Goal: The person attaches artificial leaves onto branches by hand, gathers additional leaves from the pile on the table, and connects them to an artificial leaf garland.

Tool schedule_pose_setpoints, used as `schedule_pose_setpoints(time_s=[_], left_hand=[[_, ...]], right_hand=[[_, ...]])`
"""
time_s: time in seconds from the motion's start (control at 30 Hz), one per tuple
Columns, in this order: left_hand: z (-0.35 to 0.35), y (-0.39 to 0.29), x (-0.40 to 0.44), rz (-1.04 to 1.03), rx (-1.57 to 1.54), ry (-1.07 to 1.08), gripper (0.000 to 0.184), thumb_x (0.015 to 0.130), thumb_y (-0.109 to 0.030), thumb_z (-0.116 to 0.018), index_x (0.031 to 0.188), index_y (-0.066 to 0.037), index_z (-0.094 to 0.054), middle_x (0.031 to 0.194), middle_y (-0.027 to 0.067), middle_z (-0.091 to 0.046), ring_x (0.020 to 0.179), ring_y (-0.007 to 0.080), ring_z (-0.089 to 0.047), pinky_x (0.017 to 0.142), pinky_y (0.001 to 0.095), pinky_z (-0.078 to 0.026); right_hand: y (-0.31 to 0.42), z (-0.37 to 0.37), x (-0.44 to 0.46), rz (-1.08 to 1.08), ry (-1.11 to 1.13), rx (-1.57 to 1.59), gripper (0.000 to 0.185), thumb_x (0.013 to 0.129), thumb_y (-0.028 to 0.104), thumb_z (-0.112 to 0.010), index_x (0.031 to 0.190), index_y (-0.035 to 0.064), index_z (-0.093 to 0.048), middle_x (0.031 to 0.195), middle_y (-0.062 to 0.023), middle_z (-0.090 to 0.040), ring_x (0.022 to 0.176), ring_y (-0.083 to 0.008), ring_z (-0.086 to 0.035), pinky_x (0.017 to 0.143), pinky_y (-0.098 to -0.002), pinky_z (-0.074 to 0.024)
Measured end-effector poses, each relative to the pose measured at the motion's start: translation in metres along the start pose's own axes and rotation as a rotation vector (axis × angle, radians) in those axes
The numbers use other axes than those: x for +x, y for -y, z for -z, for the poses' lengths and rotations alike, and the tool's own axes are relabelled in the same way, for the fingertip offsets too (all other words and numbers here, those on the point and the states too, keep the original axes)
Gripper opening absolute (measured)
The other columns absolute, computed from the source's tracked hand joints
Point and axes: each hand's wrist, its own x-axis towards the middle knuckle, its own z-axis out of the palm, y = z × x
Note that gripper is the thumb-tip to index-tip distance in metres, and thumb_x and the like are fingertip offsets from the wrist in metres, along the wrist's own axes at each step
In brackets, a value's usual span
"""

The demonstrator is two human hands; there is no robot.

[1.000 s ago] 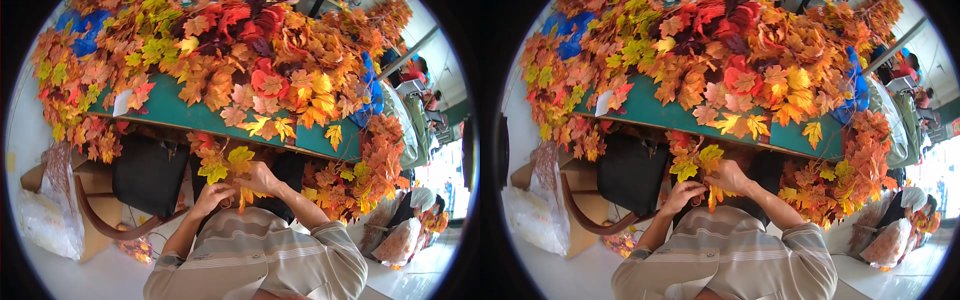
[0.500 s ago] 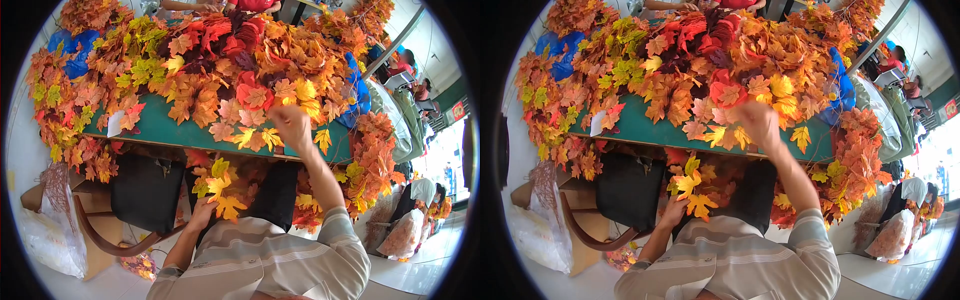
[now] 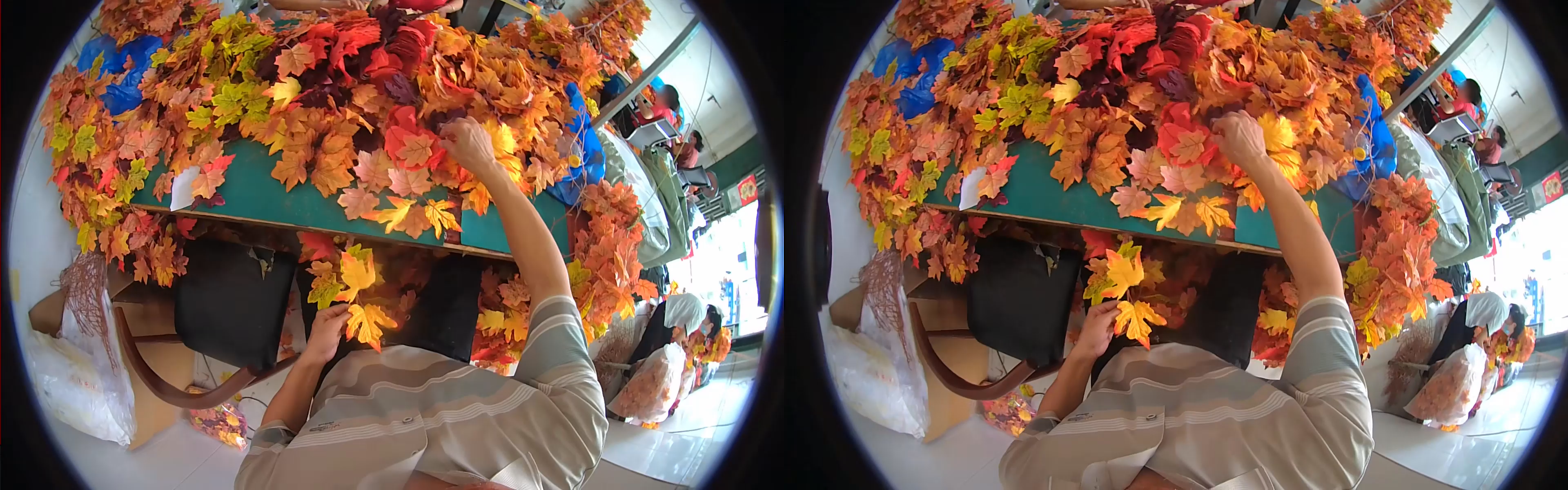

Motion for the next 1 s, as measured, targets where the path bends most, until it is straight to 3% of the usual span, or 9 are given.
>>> schedule_pose_setpoints(time_s=[0.17, 0.3, 0.5, 0.57, 0.63, 0.7, 0.77, 0.9, 1.0], left_hand=[[-0.006, 0.007, 0.003, -0.052, -0.043, -0.02, 0.018, 0.094, -0.007, -0.053, 0.102, 0.003, -0.066, 0.08, 0.0005, -0.065, 0.061, 0.0044, -0.055, 0.056, 0.0206, -0.042], [-0.007, 0.006, 0.002, -0.014, -0.09, -0.011, 0.019, 0.095, -0.01, -0.052, 0.103, 0.002, -0.065, 0.08, 0.002, -0.065, 0.061, 0.0059, -0.057, 0.056, 0.0222, -0.045], [0.003, -0.008, 0.009, -0.05, 0.14, -0.002, 0.018, 0.091, -0.012, -0.059, 0.101, 0.0, -0.066, 0.069, 0.0004, -0.061, 0.055, 0.0078, -0.054, 0.05, 0.0201, -0.043], [-0.012, -0.019, 0.007, -0.084, 0.244, -0.005, 0.017, 0.09, -0.011, -0.06, 0.1, 0.001, -0.066, 0.069, -0.0003, -0.061, 0.059, 0.0074, -0.056, 0.052, 0.0201, -0.044], [-0.034, -0.03, 0.001, -0.148, 0.356, -0.021, 0.016, 0.087, -0.008, -0.061, 0.098, 0.003, -0.066, 0.072, -0.0005, -0.062, 0.064, 0.0069, -0.058, 0.054, 0.0204, -0.045], [-0.042, -0.029, 0.001, -0.34, 0.29, -0.001, 0.015, 0.085, -0.005, -0.062, 0.096, 0.003, -0.068, 0.08, 0.0007, -0.066, 0.072, 0.0066, -0.06, 0.061, 0.0221, -0.047], [-0.031, -0.025, 0.005, -0.339, 0.353, 0.094, 0.015, 0.085, -0.006, -0.064, 0.097, 0.003, -0.068, 0.083, 0.0009, -0.067, 0.072, 0.0062, -0.059, 0.061, 0.0222, -0.047], [-0.029, -0.028, -0.003, -0.032, 0.208, -0.038, 0.018, 0.089, -0.012, -0.066, 0.1, 0.001, -0.069, 0.077, -0.0006, -0.065, 0.065, 0.0039, -0.057, 0.053, 0.0183, -0.039], [-0.03, -0.038, -0.007, 0.039, -0.014, 0.06, 0.02, 0.09, -0.015, -0.066, 0.1, 0.002, -0.068, 0.075, 0.0012, -0.063, 0.053, 0.0023, -0.045, 0.05, 0.0181, -0.031]], right_hand=[[0.008, 0.009, 0.004, -0.022, 0.029, 0.012, 0.015, 0.074, 0.02, -0.073, 0.082, 0.007, -0.073, 0.081, -0.0081, -0.068, 0.085, -0.0292, -0.06, 0.076, -0.0416, -0.0502], [0.043, 0.057, 0.004, -0.175, -0.082, 0.341, 0.013, 0.071, 0.017, -0.076, 0.079, 0.0078, -0.072, 0.08, -0.0081, -0.064, 0.087, -0.0253, -0.06, 0.074, -0.0396, -0.049], [0.142, 0.132, -0.039, 0.302, -0.302, 0.245, 0.008, 0.068, 0.005, -0.072, 0.073, 0.0049, -0.066, 0.102, -0.0061, -0.066, 0.1, -0.0269, -0.056, 0.09, -0.0369, -0.0435], [0.174, 0.137, -0.062, 0.422, -0.154, 0.315, 0.009, 0.066, 0.002, -0.068, 0.071, 0.0039, -0.061, 0.108, -0.0059, -0.067, 0.099, -0.0288, -0.056, 0.09, -0.0379, -0.0446], [0.202, 0.117, -0.083, 0.558, 0.139, 0.755, 0.009, 0.065, 0.002, -0.065, 0.069, 0.0034, -0.057, 0.102, -0.0083, -0.067, 0.101, -0.0288, -0.057, 0.085, -0.039, -0.0476], [0.223, 0.072, -0.115, 0.622, 0.297, 0.87, 0.009, 0.067, 0.005, -0.065, 0.071, 0.0033, -0.057, 0.092, -0.0128, -0.066, 0.097, -0.03, -0.061, 0.077, -0.0409, -0.0502], [0.213, 0.039, -0.143, 0.463, 0.52, 0.861, 0.009, 0.071, 0.006, -0.064, 0.075, 0.0021, -0.058, 0.084, -0.0149, -0.064, 0.087, -0.0306, -0.063, 0.071, -0.0404, -0.0509], [0.194, 0.021, -0.171, 0.018, 0.812, 1.005, 0.011, 0.078, 0.008, -0.066, 0.081, 0.0001, -0.059, 0.076, -0.0165, -0.064, 0.067, -0.0298, -0.064, 0.062, -0.0361, -0.0512], [0.187, 0.01, -0.187, -0.16, 0.798, 1.123, 0.012, 0.081, 0.006, -0.069, 0.087, -0.0023, -0.062, 0.078, -0.0125, -0.068, 0.072, -0.0182, -0.067, 0.066, -0.0295, -0.053]])
